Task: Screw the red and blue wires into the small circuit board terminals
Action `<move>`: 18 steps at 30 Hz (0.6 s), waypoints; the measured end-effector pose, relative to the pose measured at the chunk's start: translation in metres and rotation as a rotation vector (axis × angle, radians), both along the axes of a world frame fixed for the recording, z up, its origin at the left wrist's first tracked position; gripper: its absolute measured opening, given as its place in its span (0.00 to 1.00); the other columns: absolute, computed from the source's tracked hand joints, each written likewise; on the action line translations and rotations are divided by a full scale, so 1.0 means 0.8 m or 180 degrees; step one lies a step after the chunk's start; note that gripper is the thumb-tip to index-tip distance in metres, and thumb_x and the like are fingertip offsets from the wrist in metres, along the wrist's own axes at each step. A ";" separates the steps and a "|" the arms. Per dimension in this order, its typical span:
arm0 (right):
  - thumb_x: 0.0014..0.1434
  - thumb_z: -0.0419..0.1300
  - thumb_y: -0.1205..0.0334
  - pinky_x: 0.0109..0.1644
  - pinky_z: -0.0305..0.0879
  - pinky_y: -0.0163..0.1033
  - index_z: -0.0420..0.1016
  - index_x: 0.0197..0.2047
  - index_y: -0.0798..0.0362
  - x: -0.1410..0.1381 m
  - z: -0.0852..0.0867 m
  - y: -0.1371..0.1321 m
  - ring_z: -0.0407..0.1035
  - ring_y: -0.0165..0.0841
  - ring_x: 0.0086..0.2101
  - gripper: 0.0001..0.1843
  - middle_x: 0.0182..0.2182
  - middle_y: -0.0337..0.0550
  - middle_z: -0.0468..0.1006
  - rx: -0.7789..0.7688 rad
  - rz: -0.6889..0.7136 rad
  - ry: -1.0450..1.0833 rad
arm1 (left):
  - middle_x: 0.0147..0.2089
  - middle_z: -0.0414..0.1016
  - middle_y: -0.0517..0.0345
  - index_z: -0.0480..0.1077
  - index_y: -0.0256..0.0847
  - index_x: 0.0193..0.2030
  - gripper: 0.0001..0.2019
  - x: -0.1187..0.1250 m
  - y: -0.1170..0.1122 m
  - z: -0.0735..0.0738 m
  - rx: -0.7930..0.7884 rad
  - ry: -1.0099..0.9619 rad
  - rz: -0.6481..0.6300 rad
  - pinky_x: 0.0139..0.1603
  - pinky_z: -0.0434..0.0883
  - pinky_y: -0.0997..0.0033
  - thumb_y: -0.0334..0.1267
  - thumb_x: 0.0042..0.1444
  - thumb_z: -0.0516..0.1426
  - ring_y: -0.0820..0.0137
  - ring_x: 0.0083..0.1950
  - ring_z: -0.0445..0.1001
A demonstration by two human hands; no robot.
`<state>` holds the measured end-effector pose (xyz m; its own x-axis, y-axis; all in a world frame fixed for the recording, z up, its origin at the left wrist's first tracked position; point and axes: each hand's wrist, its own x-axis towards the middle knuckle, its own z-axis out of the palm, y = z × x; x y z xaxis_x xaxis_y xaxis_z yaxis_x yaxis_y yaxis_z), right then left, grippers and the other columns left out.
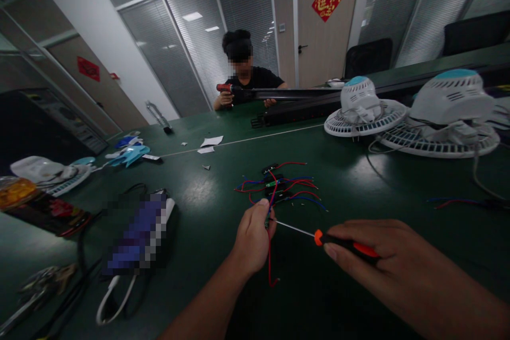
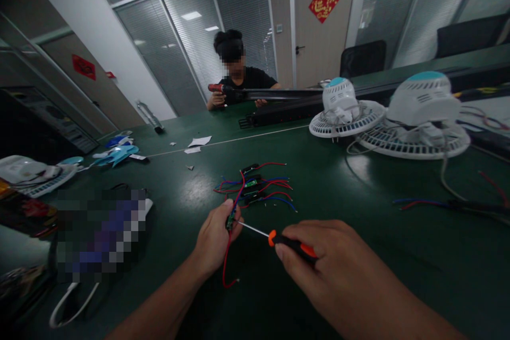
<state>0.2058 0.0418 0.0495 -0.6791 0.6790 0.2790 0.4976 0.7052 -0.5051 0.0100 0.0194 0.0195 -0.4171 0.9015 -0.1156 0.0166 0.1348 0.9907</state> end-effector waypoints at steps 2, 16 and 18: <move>0.63 0.52 0.57 0.29 0.69 0.39 0.78 0.30 0.47 0.000 0.000 0.000 0.74 0.34 0.26 0.15 0.29 0.39 0.82 -0.0003 0.0010 0.0013 | 0.16 0.56 0.66 0.62 0.42 0.19 0.22 0.001 0.000 0.002 -0.0027 -0.0023 0.0030 0.23 0.58 0.73 0.59 0.48 0.53 0.74 0.20 0.56; 0.62 0.52 0.57 0.30 0.67 0.39 0.77 0.30 0.46 -0.002 0.000 -0.001 0.74 0.32 0.25 0.14 0.25 0.36 0.80 -0.0247 -0.0129 -0.0031 | 0.17 0.56 0.66 0.61 0.42 0.19 0.23 0.000 -0.001 -0.004 -0.0001 0.0107 -0.0120 0.24 0.57 0.73 0.59 0.51 0.51 0.74 0.20 0.55; 0.60 0.53 0.55 0.31 0.67 0.40 0.78 0.31 0.46 -0.001 -0.001 -0.004 0.74 0.34 0.26 0.13 0.26 0.38 0.80 -0.0187 -0.0275 -0.0046 | 0.18 0.56 0.66 0.61 0.42 0.19 0.22 -0.001 -0.002 -0.008 0.0057 0.0169 -0.0193 0.24 0.57 0.73 0.58 0.53 0.50 0.73 0.21 0.56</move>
<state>0.2054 0.0386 0.0484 -0.6208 0.7502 0.2275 0.5628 0.6286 -0.5368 0.0094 0.0177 0.0134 -0.3667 0.9270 -0.0783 0.0769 0.1141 0.9905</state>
